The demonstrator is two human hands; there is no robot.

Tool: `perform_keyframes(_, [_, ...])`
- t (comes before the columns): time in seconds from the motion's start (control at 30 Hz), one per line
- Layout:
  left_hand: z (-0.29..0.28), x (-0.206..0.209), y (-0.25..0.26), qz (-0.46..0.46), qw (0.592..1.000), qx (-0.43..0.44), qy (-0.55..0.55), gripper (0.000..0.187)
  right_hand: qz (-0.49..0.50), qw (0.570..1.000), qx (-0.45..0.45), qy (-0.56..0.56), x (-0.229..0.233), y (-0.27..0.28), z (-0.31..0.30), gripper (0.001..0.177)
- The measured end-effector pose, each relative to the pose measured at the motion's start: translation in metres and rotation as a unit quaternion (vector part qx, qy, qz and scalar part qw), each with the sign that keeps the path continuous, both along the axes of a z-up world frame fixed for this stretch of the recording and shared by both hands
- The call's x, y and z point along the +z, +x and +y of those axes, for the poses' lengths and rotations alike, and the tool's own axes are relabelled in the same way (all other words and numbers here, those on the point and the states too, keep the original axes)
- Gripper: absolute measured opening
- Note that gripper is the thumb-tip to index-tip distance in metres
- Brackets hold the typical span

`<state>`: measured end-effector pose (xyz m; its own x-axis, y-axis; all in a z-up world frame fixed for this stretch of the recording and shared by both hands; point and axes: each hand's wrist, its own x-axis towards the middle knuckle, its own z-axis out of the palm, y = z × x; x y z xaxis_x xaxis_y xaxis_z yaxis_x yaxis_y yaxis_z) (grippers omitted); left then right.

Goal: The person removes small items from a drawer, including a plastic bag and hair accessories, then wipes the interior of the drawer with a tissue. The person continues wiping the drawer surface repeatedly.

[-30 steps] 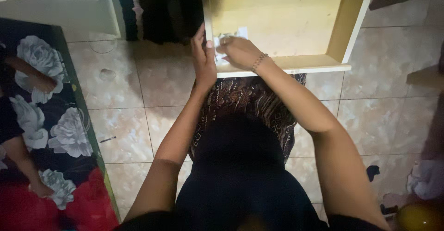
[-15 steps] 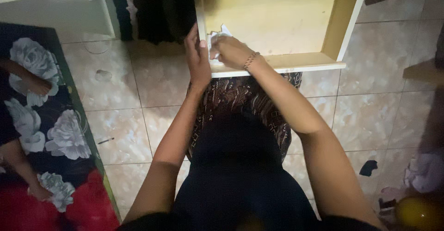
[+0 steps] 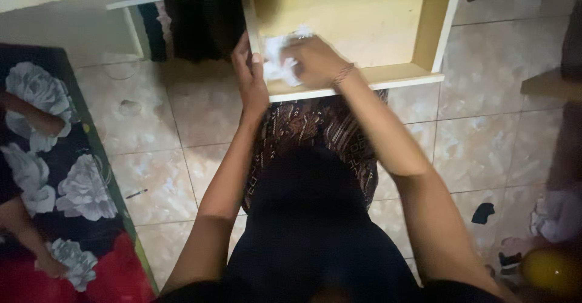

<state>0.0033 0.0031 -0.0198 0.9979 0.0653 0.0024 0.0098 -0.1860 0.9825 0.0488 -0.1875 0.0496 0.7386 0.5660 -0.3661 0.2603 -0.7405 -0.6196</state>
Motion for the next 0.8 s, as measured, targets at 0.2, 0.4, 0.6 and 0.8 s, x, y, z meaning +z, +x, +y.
perform_keyframes(0.2, [-0.002, 0.006, 0.000, -0.010, 1.000, -0.002, -0.023, 0.054, -0.116, 0.987, 0.066, -0.089, -0.045, 0.000, 0.021, 0.019])
perform_keyframes(0.4, [-0.001, 0.010, -0.002, -0.003, 1.000, -0.005, -0.001, 0.054, 0.121, 0.944, -0.013, -0.306, -0.012, 0.001, -0.041, 0.035])
perform_keyframes(0.6, [-0.004, 0.004, -0.001, 0.004, 1.000, 0.001, -0.026, 0.054, -0.368, 0.924, -0.106, 0.023, -0.046, 0.013, 0.015, 0.016])
perform_keyframes(0.8, [-0.004, 0.003, 0.001, 0.003, 0.999, -0.002, -0.052, 0.056, -0.489, 0.871, -0.041, -0.017, -0.066, 0.047, 0.020, 0.051])
